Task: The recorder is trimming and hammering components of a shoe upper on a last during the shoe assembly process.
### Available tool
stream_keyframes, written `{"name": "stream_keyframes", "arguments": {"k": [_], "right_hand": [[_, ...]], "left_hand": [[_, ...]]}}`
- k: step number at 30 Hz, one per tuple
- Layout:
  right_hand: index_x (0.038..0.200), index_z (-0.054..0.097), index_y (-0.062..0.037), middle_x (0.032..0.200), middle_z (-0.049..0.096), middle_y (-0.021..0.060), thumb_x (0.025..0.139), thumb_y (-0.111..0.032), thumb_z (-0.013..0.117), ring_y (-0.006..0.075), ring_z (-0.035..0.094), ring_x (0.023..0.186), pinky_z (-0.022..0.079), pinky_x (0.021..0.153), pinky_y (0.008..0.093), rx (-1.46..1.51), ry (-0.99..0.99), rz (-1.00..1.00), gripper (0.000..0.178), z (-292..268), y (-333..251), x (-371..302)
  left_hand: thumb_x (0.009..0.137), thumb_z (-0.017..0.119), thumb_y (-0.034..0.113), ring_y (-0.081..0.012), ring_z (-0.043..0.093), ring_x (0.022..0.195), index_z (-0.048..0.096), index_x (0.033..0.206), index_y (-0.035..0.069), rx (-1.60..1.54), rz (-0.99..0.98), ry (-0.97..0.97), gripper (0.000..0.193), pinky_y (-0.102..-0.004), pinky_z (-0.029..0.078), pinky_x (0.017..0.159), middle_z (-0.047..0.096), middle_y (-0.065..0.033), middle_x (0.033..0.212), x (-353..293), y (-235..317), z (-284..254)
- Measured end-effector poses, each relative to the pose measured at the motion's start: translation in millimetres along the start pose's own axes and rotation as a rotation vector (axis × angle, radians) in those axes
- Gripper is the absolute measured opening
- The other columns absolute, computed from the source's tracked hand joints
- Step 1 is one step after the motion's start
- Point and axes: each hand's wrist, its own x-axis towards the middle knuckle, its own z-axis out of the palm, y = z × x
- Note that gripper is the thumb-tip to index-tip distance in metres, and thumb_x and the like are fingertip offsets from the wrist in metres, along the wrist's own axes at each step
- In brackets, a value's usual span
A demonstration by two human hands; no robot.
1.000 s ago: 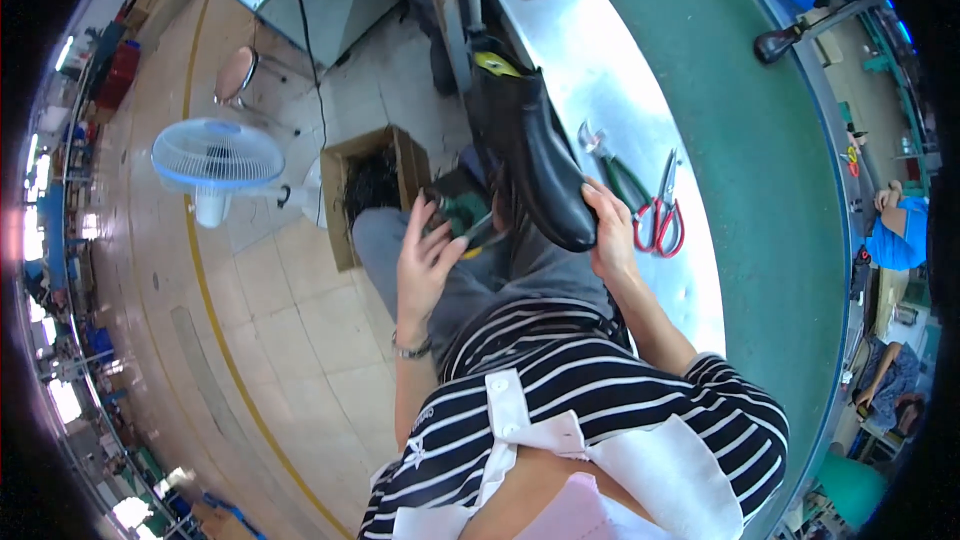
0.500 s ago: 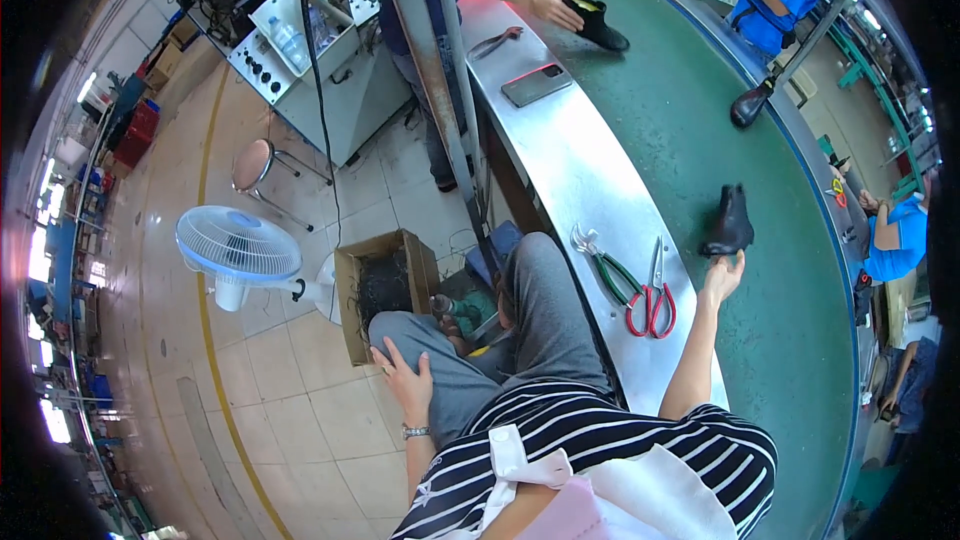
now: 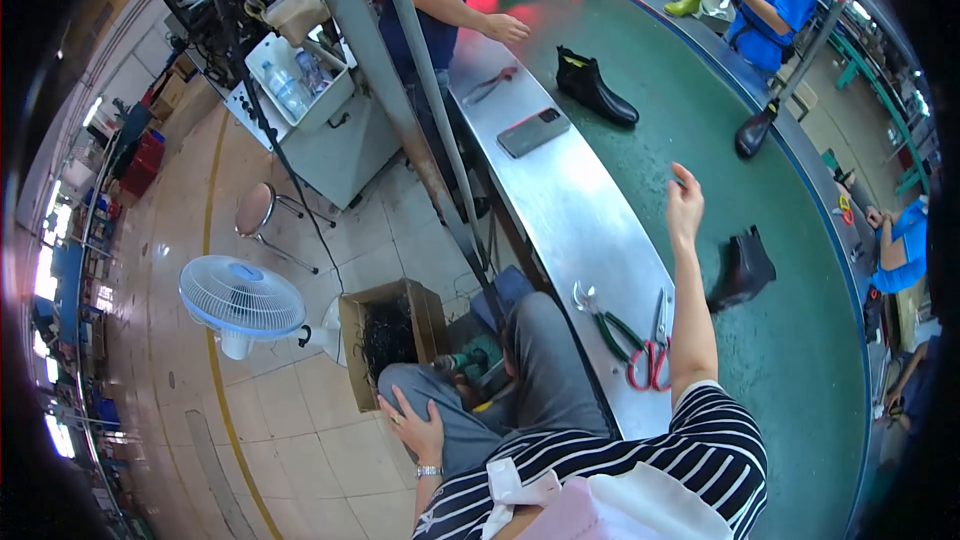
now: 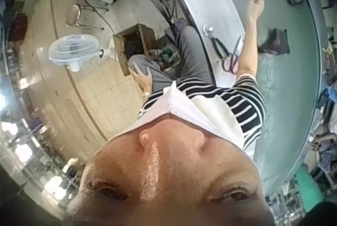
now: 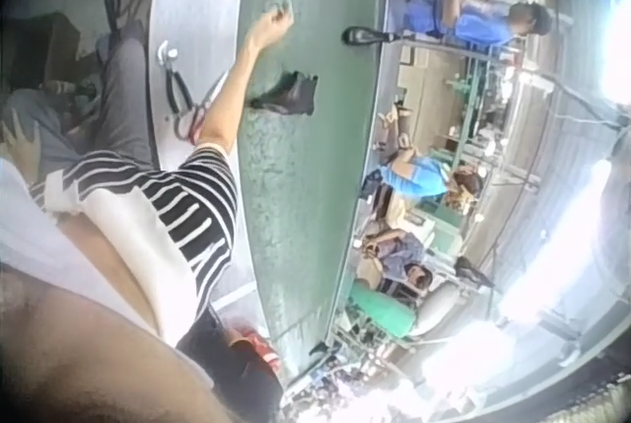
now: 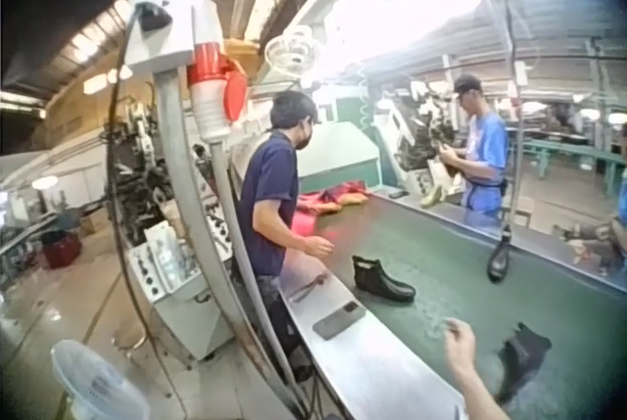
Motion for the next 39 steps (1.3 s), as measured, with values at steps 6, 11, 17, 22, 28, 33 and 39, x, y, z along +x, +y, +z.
{"name": "stream_keyframes", "arguments": {"k": [6,11,17,22,28,33,39], "right_hand": [[0.110,0.067,-0.0119,0.104,0.063,0.0110,0.086,-0.014,0.057,0.0244,0.062,0.090,0.049,0.081,0.0365,-0.114,-0.334,-0.243,0.026,132.5,-20.2,95.2],[0.113,0.064,-0.0187,0.111,0.061,0.0143,0.086,-0.020,0.059,0.0335,0.061,0.101,0.050,0.085,0.0428,-0.456,-0.344,-0.307,0.027,214.4,-18.4,160.2],[0.123,0.058,-0.0232,0.115,0.060,0.0144,0.088,-0.023,0.061,0.0335,0.059,0.105,0.051,0.084,0.0432,-0.710,-0.327,-0.465,0.035,264.7,12.3,196.2],[0.112,0.058,-0.0134,0.104,0.065,0.0176,0.090,-0.027,0.057,0.0342,0.063,0.099,0.050,0.083,0.0449,-0.686,-0.375,-0.331,0.025,255.5,23.4,208.0],[0.100,0.063,-0.0062,0.091,0.067,0.0203,0.089,-0.023,0.056,0.0414,0.063,0.087,0.049,0.075,0.0466,-0.439,-0.274,-0.337,0.021,144.5,14.5,172.1],[0.102,0.064,-0.0034,0.077,0.067,0.0068,0.087,-0.020,0.065,0.0137,0.063,0.070,0.049,0.067,0.0298,-0.140,-0.462,-0.268,0.022,30.3,-74.8,107.3],[0.109,0.061,-0.0014,0.092,0.066,0.0013,0.091,-0.010,0.059,0.0087,0.062,0.079,0.051,0.072,0.0243,0.638,-0.940,0.134,0.020,-41.4,-128.4,21.7]], "left_hand": [[0.078,0.067,0.028,-0.0440,0.027,0.135,0.032,0.146,0.010,0.054,-0.093,-0.018,0.079,-0.0494,0.027,0.109,0.023,-0.0268,0.149,6.9,19.4,-0.8],[0.074,0.069,0.027,-0.0439,0.029,0.134,0.034,0.145,0.012,0.111,-0.143,-0.059,0.080,-0.0502,0.027,0.109,0.023,-0.0252,0.150,13.6,39.3,-3.1],[0.073,0.069,0.027,-0.0444,0.029,0.133,0.035,0.144,0.012,0.141,-0.141,-0.095,0.080,-0.0529,0.026,0.108,0.025,-0.0257,0.149,23.4,53.9,-0.2],[0.073,0.070,0.027,-0.0449,0.028,0.134,0.036,0.144,0.012,0.129,-0.112,-0.084,0.080,-0.0530,0.025,0.109,0.026,-0.0261,0.148,28.6,56.6,-0.3],[0.077,0.069,0.017,-0.0428,0.035,0.131,0.041,0.138,0.005,-0.222,-0.148,0.020,0.068,-0.0458,0.032,0.107,0.031,-0.0250,0.146,30.2,56.7,-14.2],[0.083,0.064,0.011,-0.0375,0.045,0.125,0.048,0.132,0.000,-0.326,0.144,0.167,0.053,-0.0409,0.037,0.104,0.046,-0.0212,0.137,64.6,117.3,-67.1],[0.073,0.080,0.025,-0.0309,0.040,0.132,0.033,0.143,0.003,-0.837,0.527,-0.368,0.087,-0.0371,0.032,0.109,0.040,-0.0175,0.144,96.1,213.0,-79.8]]}}
